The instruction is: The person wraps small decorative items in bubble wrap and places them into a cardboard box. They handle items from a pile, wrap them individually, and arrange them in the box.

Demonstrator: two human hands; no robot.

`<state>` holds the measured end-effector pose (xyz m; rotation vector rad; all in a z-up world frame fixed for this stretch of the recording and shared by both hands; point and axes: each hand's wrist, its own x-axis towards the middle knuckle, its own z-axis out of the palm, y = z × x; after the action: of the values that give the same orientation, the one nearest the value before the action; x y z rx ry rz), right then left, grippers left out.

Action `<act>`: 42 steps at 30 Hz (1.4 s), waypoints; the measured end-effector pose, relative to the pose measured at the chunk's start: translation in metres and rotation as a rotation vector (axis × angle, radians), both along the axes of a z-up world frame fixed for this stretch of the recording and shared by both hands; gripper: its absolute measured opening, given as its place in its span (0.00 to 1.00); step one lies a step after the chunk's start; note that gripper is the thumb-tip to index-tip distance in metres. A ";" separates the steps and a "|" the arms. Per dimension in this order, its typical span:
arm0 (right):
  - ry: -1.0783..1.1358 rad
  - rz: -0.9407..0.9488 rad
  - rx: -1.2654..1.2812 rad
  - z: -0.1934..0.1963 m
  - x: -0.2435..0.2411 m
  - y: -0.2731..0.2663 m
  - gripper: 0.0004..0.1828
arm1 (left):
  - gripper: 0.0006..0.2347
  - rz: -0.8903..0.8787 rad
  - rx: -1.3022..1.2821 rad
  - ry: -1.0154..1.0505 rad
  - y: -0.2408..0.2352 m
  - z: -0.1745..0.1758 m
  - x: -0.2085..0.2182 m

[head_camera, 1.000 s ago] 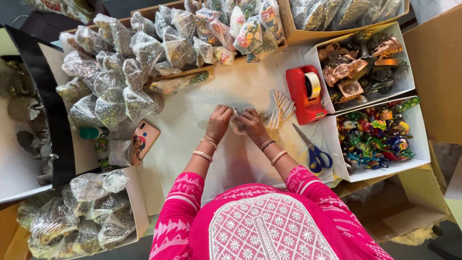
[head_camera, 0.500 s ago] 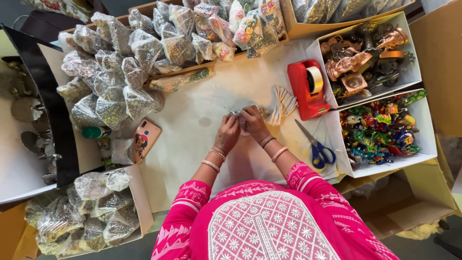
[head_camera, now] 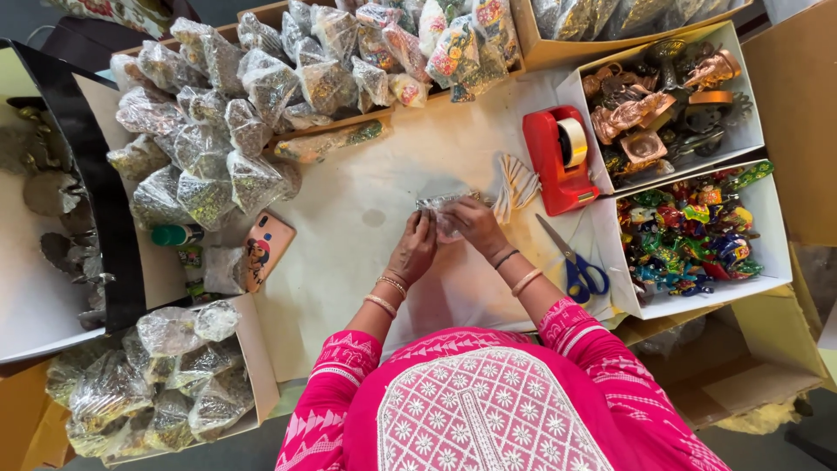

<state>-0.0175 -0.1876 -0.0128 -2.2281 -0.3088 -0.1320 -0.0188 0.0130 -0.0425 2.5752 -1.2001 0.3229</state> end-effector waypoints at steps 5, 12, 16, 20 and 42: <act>0.146 -0.087 0.139 0.015 0.017 0.009 0.20 | 0.19 -0.055 0.133 0.008 -0.003 0.001 -0.003; 0.226 -0.056 -0.019 0.018 0.023 0.016 0.22 | 0.20 -0.018 -0.085 0.171 0.005 0.015 -0.003; 0.230 -0.084 -0.093 0.026 0.025 0.019 0.19 | 0.15 0.128 -0.580 0.535 0.012 -0.022 0.002; 0.168 -0.096 -0.189 0.031 0.026 0.023 0.17 | 0.15 0.391 -0.691 0.628 0.010 -0.009 0.042; 0.114 -0.035 -0.182 0.040 0.030 0.016 0.18 | 0.11 0.345 -0.263 0.492 -0.021 0.017 0.051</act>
<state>0.0123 -0.1718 0.0274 -2.4109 -0.2274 0.0049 0.0323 -0.0083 -0.0254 2.4161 -0.5069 -0.0837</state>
